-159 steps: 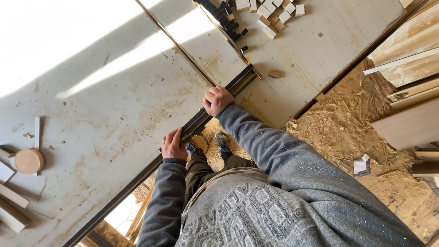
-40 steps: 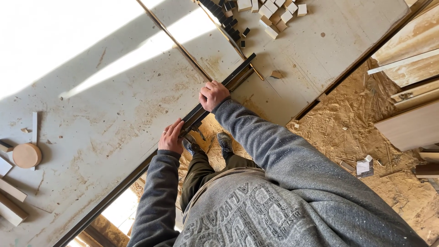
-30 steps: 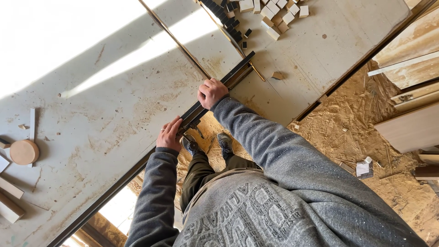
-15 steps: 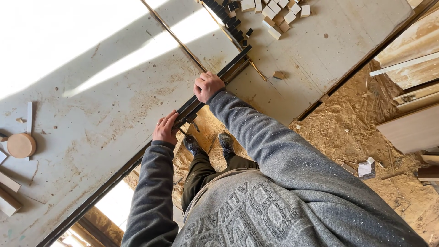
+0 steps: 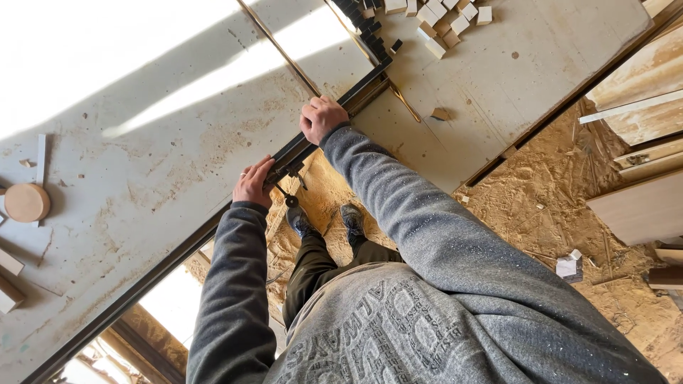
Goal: Measure and cut small wood blocks using a guide and saw.
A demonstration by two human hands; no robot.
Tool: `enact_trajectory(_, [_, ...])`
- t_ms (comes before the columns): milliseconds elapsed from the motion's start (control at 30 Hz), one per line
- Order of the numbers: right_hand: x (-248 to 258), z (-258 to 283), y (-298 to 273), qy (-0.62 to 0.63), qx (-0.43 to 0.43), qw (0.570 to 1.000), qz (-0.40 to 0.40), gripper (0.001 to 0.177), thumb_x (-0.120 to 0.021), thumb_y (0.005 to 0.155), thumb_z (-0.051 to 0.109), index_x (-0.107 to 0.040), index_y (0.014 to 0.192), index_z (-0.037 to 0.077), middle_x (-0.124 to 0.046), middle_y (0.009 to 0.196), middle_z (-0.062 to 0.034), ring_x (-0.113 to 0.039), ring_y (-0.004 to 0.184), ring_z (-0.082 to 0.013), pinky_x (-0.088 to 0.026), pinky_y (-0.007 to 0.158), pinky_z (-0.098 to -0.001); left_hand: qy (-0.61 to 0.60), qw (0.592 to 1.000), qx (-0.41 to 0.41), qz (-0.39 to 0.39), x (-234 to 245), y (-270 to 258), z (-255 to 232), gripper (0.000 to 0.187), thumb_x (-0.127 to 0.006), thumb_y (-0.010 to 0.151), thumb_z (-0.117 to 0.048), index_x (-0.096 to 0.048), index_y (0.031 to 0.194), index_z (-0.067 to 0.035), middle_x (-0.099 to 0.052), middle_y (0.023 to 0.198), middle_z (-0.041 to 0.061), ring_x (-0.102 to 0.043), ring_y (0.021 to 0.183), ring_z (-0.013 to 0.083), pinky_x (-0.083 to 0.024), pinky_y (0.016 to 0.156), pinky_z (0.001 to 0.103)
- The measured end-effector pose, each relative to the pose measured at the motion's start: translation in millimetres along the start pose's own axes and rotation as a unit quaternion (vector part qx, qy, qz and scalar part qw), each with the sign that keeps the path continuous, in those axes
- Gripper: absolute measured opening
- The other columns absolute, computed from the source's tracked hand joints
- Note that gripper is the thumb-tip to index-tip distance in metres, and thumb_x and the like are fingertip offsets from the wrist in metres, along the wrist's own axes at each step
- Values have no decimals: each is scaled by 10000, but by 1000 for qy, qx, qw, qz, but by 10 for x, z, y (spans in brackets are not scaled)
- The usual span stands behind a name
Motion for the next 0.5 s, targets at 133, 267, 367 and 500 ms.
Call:
enact_trajectory(133, [-89, -35, 63, 1, -3, 1000, 12, 118, -701, 829, 162, -664, 732, 105, -653, 739, -77, -647, 749, -264, -573, 700, -402, -3, 1000, 18, 7, 45, 42, 11, 704, -799, 739, 2, -602, 1394, -162, -603, 1466, -12, -597, 1241, 300, -499, 1053, 400])
enact_trajectory(267, [-124, -39, 101, -1, -20, 999, 43, 123, -682, 856, 167, -670, 757, 96, -661, 765, -87, -650, 781, -272, -572, 743, -413, 2, 1000, 22, -4, 82, 40, 6, 662, -810, 771, -21, -614, 1385, -172, -610, 1460, -22, -602, 1240, 293, -492, 1059, 400])
enact_trajectory(367, [-35, 3, 95, 4, -26, 999, 43, 128, -679, 852, 180, -667, 758, 93, -666, 779, -90, -653, 806, -280, -573, 763, -419, -1, 1000, 28, -1, 126, 11, -46, 654, -814, 777, -30, -618, 1383, -178, -613, 1456, -26, -604, 1232, 294, -495, 1053, 403])
enact_trajectory(500, [-33, -25, 4, 0, -26, 998, 56, 144, -683, 856, 182, -656, 747, 92, -661, 764, -89, -651, 792, -268, -574, 757, -422, -8, 999, 35, -1, 113, -56, -117, 670, -810, 754, -27, -619, 1377, -185, -616, 1453, -27, -612, 1219, 298, -506, 1046, 403])
Point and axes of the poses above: each hand's wrist, its own y-axis towards the middle knuckle, its own x-axis out of the back of the hand, z = x × y, the point moved 7 cm from there along y, towards the middle knuckle
